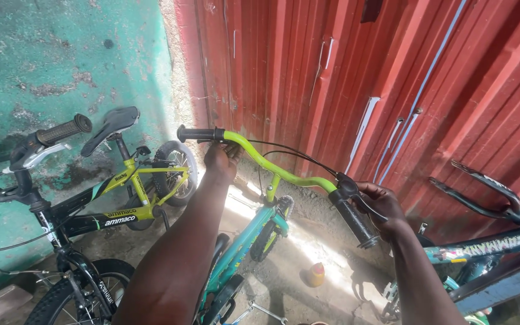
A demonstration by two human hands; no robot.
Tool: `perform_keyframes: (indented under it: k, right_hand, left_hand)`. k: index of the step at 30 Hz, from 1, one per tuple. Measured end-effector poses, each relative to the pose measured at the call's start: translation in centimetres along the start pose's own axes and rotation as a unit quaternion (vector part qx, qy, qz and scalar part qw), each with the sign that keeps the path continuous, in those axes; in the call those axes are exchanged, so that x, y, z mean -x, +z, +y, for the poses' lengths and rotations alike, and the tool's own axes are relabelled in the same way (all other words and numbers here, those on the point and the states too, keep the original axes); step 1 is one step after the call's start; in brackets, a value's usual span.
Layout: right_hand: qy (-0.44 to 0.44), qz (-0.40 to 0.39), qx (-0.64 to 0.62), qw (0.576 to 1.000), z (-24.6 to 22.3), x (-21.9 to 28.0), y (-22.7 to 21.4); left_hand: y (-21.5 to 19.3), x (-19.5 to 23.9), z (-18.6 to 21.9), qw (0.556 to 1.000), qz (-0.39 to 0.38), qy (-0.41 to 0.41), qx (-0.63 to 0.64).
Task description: The person applies lubricant to the bicycle's front fork and handlebars using a yellow bottle. They then adjust the brake cables and handlebars, followed by tightening the seat post clamp with a wrench.
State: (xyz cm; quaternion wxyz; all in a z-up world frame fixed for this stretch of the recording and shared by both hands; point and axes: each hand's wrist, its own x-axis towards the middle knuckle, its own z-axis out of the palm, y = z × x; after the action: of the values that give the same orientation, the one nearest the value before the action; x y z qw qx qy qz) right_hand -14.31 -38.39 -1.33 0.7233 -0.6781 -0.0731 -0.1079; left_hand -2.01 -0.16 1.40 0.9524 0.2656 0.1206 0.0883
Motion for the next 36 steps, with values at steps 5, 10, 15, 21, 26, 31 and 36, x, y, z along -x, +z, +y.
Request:
perform_keyframes:
  k: [5,10,15,21,26,31,36]
  right_hand:
    - [-0.024,-0.006,0.060,0.998,1.4,-1.4,0.0]
    - [-0.046,-0.005,0.089,0.995,0.3,-0.9,1.3]
    - [-0.068,-0.018,0.069,0.995,-0.8,-0.6,2.7]
    - [-0.008,-0.006,0.045,0.999,-3.0,-1.7,2.0]
    - [0.031,-0.044,0.204,0.978,-6.8,-4.3,3.8]
    - [0.015,-0.163,0.438,0.884,-10.1,-10.0,11.7]
    - [-0.049,-0.230,0.472,0.850,-8.7,-13.0,20.2]
  left_hand:
    - [-0.1,-0.6,0.0,1.000,-0.006,-0.006,-0.020]
    - [-1.0,-1.5,0.0,0.999,-0.013,-0.027,-0.015]
    - [0.0,0.4,0.2,1.000,-0.012,-0.018,-0.009]
    - [0.1,-0.9,-1.6,1.000,0.001,0.013,0.005]
    - [-0.3,-1.6,-2.2,1.000,0.004,0.012,0.021]
    - [-0.6,-1.4,-3.2,0.998,-0.016,0.052,0.028]
    - [-0.2,-0.4,-2.2,0.996,-0.007,0.077,0.040]
